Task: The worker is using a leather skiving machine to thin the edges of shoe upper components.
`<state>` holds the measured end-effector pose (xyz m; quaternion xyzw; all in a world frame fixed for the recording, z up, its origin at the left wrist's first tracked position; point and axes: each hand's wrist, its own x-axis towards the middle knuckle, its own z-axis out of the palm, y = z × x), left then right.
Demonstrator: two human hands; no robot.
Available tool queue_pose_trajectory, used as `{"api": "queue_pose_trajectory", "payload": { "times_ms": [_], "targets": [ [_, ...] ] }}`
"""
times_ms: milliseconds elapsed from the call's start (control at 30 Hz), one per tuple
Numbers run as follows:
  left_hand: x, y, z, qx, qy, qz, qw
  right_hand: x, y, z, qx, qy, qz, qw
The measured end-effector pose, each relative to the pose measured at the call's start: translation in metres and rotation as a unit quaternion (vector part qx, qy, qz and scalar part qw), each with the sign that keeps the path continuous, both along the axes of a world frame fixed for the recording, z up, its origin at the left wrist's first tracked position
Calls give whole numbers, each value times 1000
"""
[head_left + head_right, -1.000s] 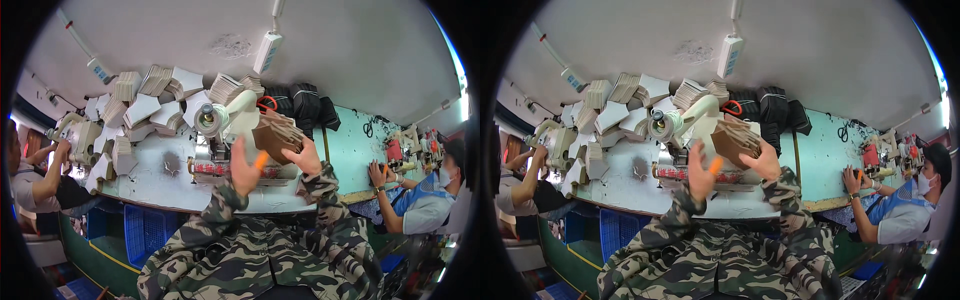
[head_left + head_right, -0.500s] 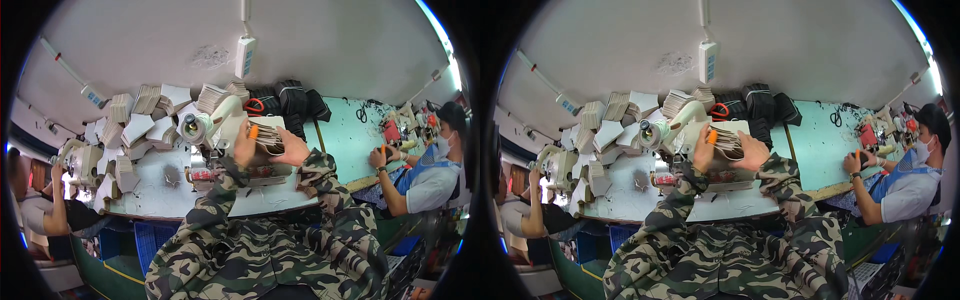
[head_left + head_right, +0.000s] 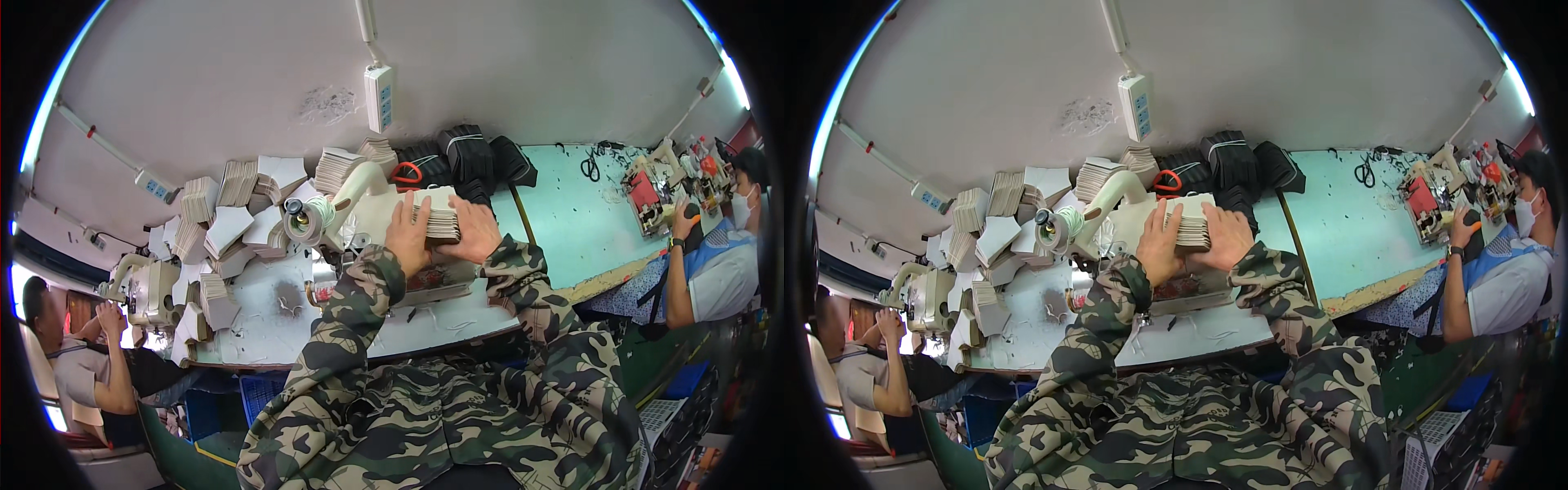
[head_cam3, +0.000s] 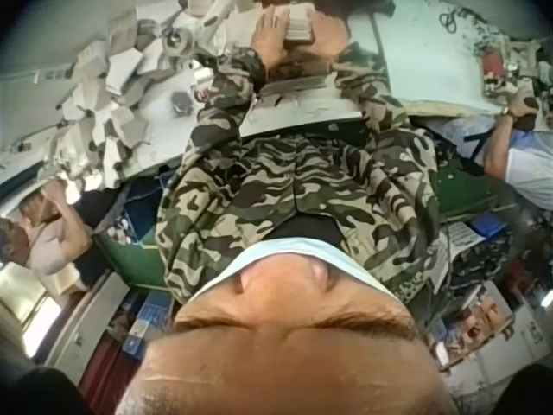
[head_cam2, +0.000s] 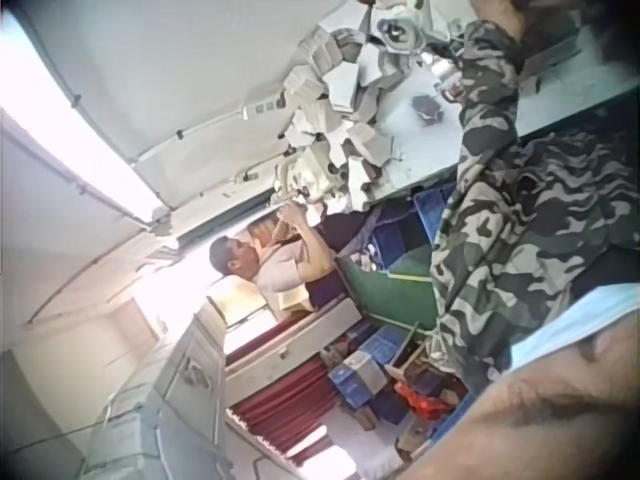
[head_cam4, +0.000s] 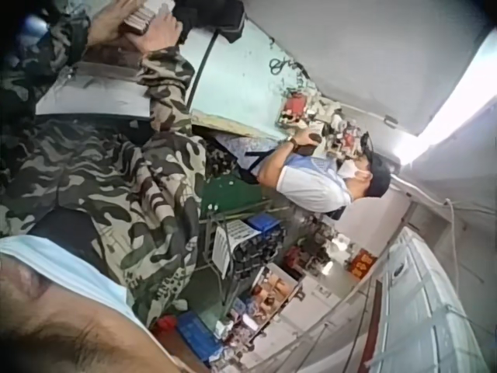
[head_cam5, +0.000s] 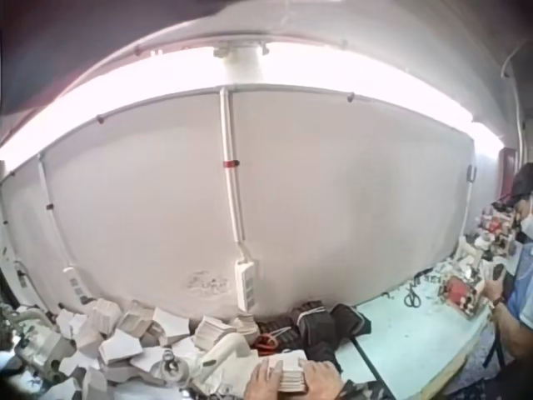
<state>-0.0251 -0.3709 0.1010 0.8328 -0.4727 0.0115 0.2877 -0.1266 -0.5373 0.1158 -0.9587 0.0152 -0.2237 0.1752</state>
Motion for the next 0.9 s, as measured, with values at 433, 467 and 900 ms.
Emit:
{"api": "queue_pose_trajectory", "payload": {
  "times_ms": [433,467,900],
  "targets": [
    [-3,134,43,-32,441,-74,894,-57,163,-6,709,55,-14,703],
    [-1,159,32,-40,477,-80,874,-63,180,-13,668,48,29,742],
    [132,344,-133,140,588,-75,793,122,159,-39,126,308,-33,942]
  ]
}}
